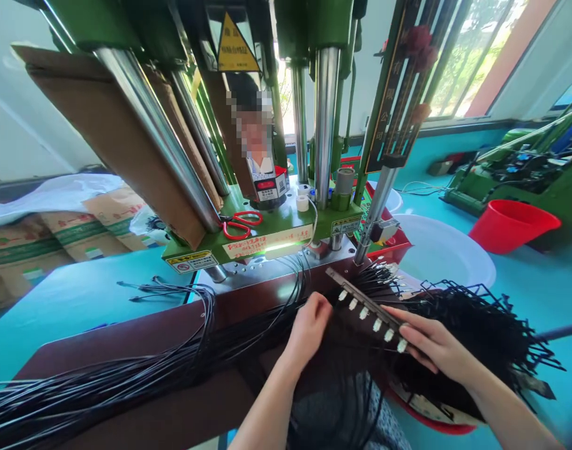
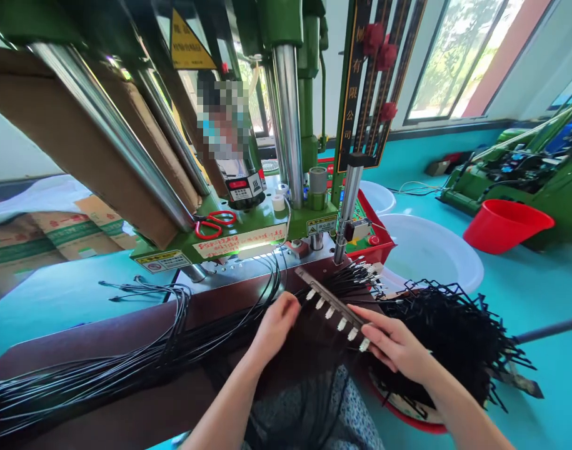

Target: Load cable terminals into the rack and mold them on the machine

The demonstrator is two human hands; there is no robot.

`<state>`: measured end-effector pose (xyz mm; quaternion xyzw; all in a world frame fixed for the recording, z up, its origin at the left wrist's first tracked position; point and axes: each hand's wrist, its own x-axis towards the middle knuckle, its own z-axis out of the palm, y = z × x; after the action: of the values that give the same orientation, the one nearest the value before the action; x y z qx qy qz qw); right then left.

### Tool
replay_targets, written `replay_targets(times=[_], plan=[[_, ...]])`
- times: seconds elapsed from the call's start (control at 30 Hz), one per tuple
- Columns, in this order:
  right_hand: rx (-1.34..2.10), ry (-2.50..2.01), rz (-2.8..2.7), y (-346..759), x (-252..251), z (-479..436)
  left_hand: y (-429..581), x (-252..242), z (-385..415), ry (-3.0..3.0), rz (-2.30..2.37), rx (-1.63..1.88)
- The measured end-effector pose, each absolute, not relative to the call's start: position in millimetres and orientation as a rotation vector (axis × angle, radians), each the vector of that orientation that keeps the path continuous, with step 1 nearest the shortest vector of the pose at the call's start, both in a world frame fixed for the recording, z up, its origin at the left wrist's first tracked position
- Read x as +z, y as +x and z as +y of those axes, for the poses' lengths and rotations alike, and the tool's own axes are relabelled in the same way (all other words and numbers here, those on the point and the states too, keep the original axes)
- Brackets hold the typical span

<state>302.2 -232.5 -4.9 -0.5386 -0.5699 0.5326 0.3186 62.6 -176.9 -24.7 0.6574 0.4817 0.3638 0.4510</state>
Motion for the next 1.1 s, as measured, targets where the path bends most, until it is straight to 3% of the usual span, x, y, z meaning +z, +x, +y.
replay_targets(times=[0.13,0.3,0.5,0.67,0.87,1.1], plan=[[1.311,-1.554,-1.454,328.7,7.2,-253.4,67.1,-25.6,-187.7,2.480,1.292,0.589],[1.322,-1.644,-1.447,332.0,8.3,-253.5,77.0,-18.5,-168.4,2.823,1.622,0.513],[1.410,-1.632,-1.548,318.1,13.7,-207.4,86.2,-28.3,-150.1,2.793,1.760,0.591],[1.445,-1.556,-2.012,307.0,30.4,-147.8,79.3,-20.3,-161.4,2.743,1.716,0.611],[1.098,-1.451,-2.708,268.5,42.1,-80.4,46.7,9.5,-187.5,2.554,1.399,0.736],[0.734,-1.234,-2.767,213.8,1.5,-36.9,-5.2,12.8,-179.1,2.137,1.416,1.001]])
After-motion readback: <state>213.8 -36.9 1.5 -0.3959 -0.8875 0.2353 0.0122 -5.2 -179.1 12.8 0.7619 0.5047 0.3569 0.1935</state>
